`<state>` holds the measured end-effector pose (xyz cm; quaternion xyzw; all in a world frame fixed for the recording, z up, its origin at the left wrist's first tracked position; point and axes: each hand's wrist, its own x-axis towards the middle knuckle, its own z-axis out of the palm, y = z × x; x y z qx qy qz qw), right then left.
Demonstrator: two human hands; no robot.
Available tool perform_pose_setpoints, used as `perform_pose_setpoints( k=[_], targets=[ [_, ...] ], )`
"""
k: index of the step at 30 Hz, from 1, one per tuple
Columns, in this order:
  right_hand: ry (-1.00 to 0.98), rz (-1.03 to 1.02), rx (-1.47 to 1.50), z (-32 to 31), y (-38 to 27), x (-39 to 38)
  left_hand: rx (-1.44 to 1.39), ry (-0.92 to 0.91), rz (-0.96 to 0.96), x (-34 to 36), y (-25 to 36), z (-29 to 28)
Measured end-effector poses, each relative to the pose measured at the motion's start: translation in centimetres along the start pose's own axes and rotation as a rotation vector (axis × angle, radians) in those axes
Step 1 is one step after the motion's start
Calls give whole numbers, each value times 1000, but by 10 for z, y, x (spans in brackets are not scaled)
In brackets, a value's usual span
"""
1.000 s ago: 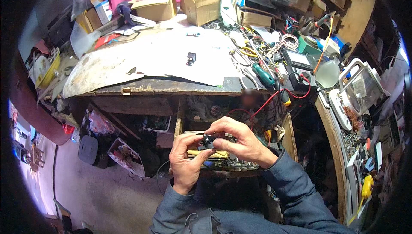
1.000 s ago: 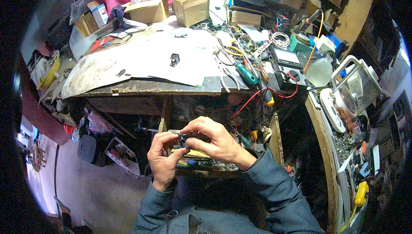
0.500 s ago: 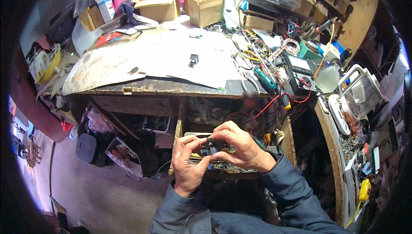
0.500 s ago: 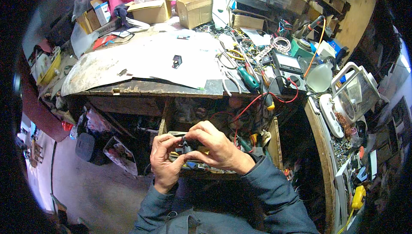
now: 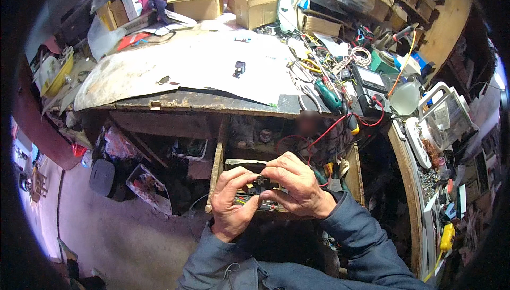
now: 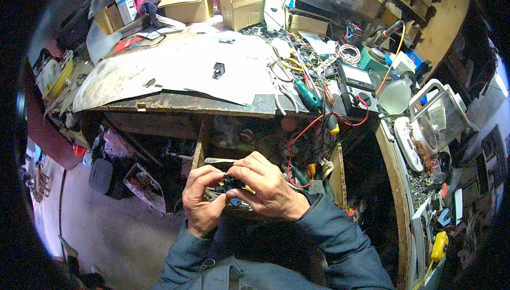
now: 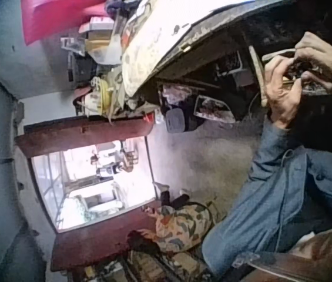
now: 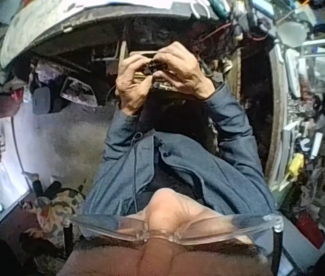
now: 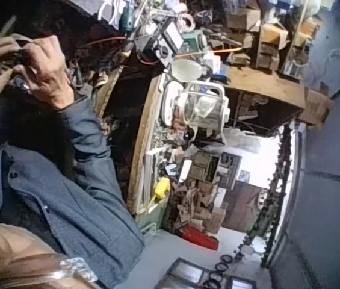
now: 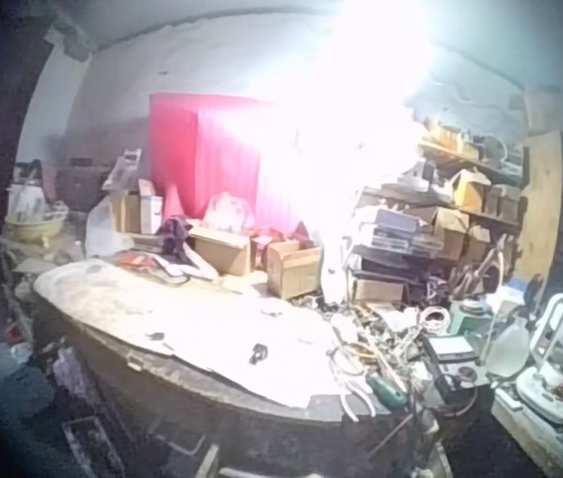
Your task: The person uses pliers to bend and adjust metal tabs on a small black electronic component, then uses a metal rod to press into the center of the component. The work is performed at a cluttered workbench with various tools and parts visible.
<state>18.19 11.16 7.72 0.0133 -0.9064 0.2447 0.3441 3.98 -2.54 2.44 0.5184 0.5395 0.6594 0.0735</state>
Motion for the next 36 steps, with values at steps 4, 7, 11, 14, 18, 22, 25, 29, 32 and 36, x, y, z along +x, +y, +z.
perform_pose_setpoints(
  k=[4,7,11,14,18,22,25,29,32,36],
  targets=[
    [22,-7,24,0,-1,0,24,6,21,1,3,1],
    [50,45,64,3,3,-1,33,-7,22,1,-4,1],
    [170,123,36,9,6,-5,42,99,-37,9,-3,6],
    [170,179,111,7,2,-2,-296,154,-207,6,-4,10],
    [197,238,127,8,-5,-1,-410,110,-265,3,-9,9],
    [280,186,38,11,4,-4,-411,-3,-289,8,-10,8],
    [307,158,-29,14,2,-2,-491,-67,-312,12,-11,7],
    [278,166,-81,14,-2,-1,-595,-131,-416,16,-13,2],
    [259,161,-97,15,-2,-2,-524,-115,-407,13,-16,2],
    [262,161,-118,16,-2,-4,-521,-79,-425,11,-17,5]
  ],
)
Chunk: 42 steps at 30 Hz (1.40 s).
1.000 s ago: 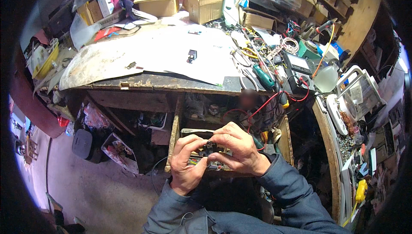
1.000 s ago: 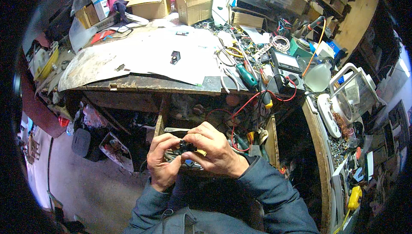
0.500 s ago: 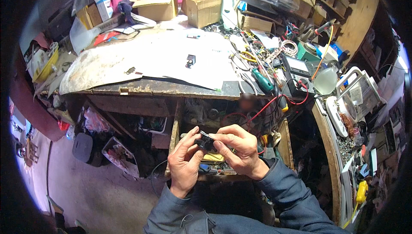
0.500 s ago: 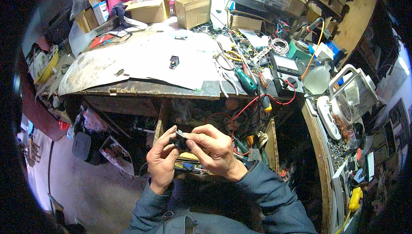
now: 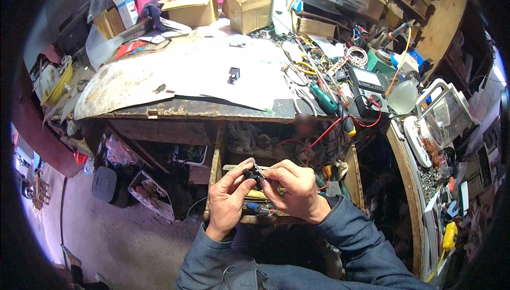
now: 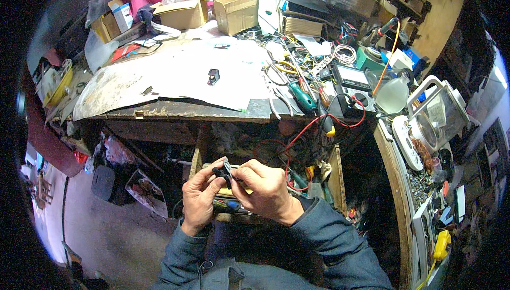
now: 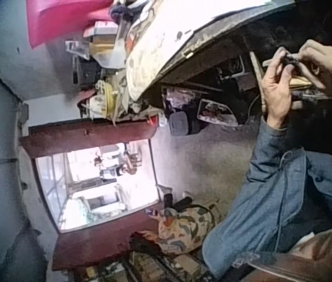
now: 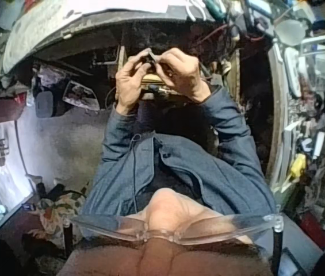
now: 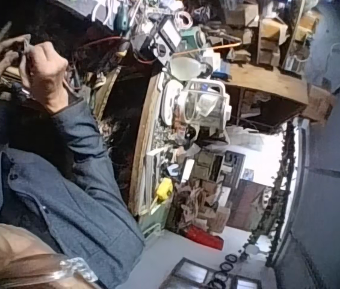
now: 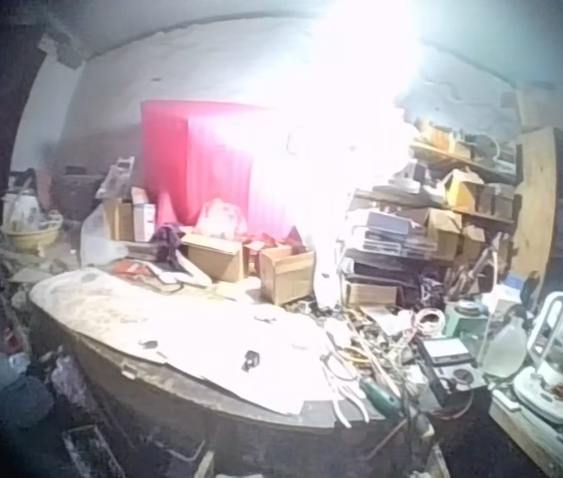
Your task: The person uses pliers to bend and adjust metal tabs on a small black electronic component, then uses a metal rod to press into the center of the component. The work is performed at a cluttered workbench with various tools and parts visible.
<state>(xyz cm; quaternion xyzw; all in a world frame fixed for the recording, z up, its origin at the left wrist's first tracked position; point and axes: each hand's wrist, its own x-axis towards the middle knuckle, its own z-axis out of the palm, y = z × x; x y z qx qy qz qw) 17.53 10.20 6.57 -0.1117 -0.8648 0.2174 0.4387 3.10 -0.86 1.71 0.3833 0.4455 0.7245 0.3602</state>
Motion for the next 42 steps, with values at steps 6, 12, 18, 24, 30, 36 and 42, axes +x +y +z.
perform_pose_setpoints(
  k=[6,12,18,24,30,36,42],
  targets=[
    [-55,8,-30,-1,3,-1,65,50,-27,-3,2,1],
    [-44,-13,19,0,6,1,126,103,-27,-5,6,5],
    [-71,-51,0,-1,5,1,159,175,31,-8,3,9],
    [-69,-52,-48,-1,5,-2,127,175,55,-10,3,12],
    [-16,57,79,-8,7,9,-20,234,105,1,-4,11],
    [261,46,-488,-47,43,44,-245,239,56,9,-11,0],
    [-196,317,-922,-46,73,97,-496,188,-39,14,-7,-10]
  ],
)
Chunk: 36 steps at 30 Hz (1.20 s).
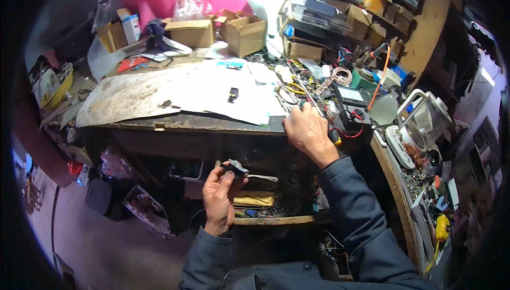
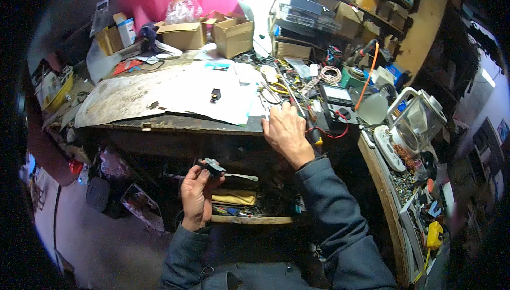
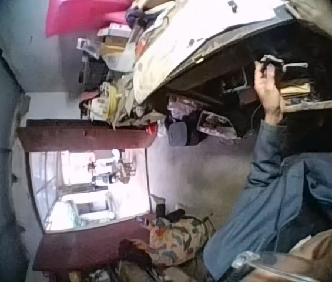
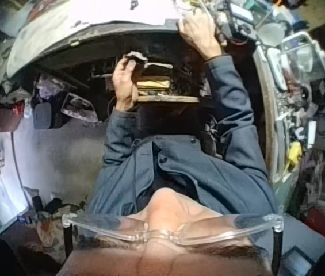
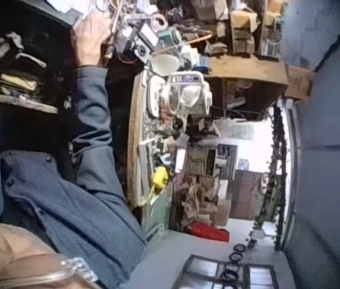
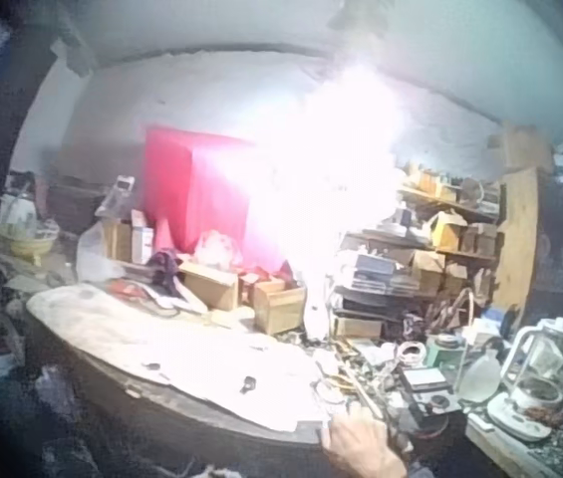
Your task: The person uses pliers to bend and adjust metal tabs on a small black electronic component, then uses a metal rod to press into the center of the component. The work is performed at a cluttered workbench with various tools and parts visible.
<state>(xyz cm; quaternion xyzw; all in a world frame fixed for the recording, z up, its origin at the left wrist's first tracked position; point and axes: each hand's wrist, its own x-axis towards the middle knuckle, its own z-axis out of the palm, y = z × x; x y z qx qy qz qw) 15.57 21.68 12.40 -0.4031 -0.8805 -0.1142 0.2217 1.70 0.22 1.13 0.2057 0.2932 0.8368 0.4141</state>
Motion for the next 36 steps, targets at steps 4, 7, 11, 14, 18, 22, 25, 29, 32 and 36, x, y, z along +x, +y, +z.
perform_pose_setpoints(
  k=[4,7,11,14,18,22,25,29,32,36],
  targets=[
    [-67,-45,-11,1,-1,6,-60,-40,-58,1,4,-1],
    [2,-4,-73,14,0,12,-66,-67,-61,1,5,-2],
    [117,80,72,12,16,12,-150,-99,-103,-1,10,-3],
    [99,135,511,4,29,7,-225,-120,-130,-3,17,-1],
    [14,269,1607,-23,15,-28,-214,-160,-127,0,9,-9],
    [-473,195,1873,-59,-21,-87,-227,-127,-119,-1,8,-12],
    [-814,178,1543,-51,-24,-116,-245,-96,-84,-2,5,-8],
    [-717,-122,1198,-45,-42,-136,-199,-39,-5,-3,4,-2],
    [-617,-161,1156,-40,-48,-139,-115,-31,65,-4,2,-1],
    [-617,-93,1202,-37,-55,-140,-76,-34,104,-4,1,-2]
  ],
)
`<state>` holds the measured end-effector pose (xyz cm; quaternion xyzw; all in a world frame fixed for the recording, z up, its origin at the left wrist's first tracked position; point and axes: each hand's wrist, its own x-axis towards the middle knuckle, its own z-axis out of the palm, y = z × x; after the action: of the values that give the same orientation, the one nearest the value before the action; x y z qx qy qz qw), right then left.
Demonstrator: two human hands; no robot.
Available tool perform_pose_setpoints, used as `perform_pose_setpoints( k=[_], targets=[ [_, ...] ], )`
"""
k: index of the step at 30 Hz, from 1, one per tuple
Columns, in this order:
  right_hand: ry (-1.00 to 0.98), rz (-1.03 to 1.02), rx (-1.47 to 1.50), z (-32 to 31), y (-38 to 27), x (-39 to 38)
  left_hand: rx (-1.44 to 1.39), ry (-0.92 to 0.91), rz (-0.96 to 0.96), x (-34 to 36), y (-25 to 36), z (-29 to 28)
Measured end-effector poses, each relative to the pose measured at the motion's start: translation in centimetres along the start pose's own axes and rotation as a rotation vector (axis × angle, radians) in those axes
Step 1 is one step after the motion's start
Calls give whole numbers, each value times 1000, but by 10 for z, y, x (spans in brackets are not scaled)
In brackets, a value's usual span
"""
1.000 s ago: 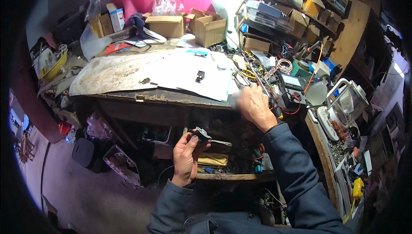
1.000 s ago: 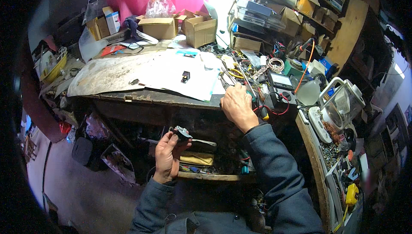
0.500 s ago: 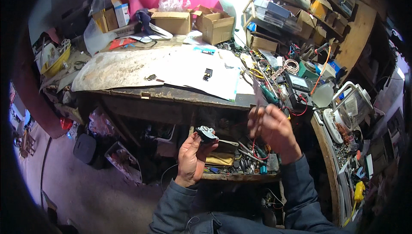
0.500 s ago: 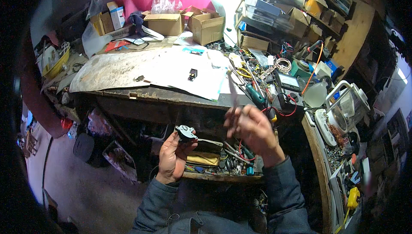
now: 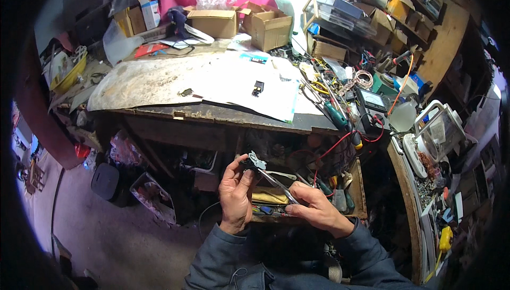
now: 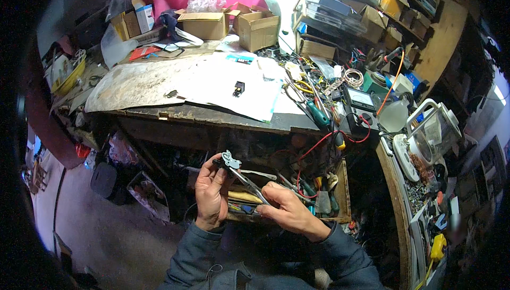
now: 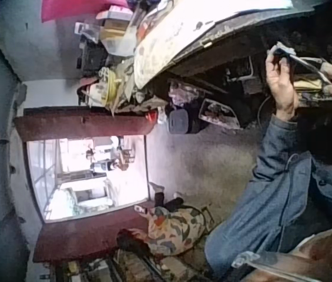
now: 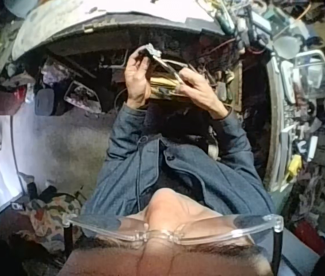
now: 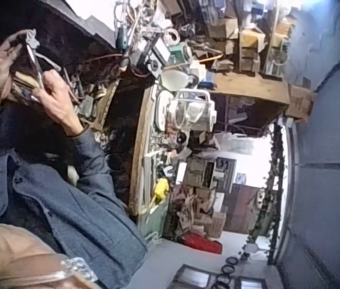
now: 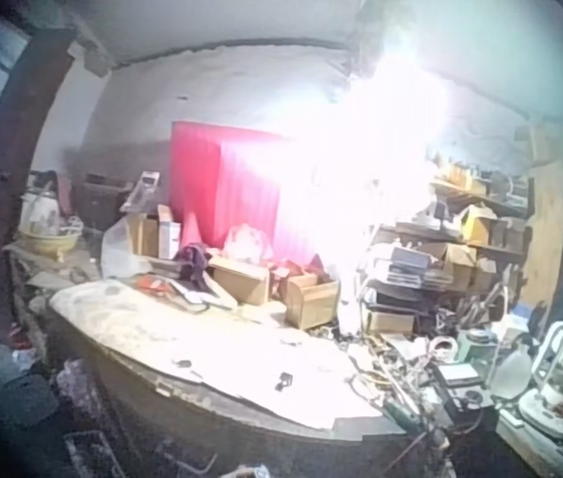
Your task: The person uses pliers to bend and adjust metal tabs on a small black electronic component, then uses a metal rod to press into the center of the component. The work is performed at a cluttered workbench with various tools and parts visible.
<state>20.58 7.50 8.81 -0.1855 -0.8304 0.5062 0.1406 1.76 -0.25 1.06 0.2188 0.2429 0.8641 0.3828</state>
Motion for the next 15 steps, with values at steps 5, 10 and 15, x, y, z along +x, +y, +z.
perform_pose_setpoints(
  k=[5,10,15],
  targets=[
    [6,14,64,1,0,-1,30,18,2,-1,-2,1],
    [6,37,97,2,5,-1,64,7,11,-2,-1,1],
    [18,-32,60,4,5,1,69,-14,-11,-4,1,3]
  ],
)
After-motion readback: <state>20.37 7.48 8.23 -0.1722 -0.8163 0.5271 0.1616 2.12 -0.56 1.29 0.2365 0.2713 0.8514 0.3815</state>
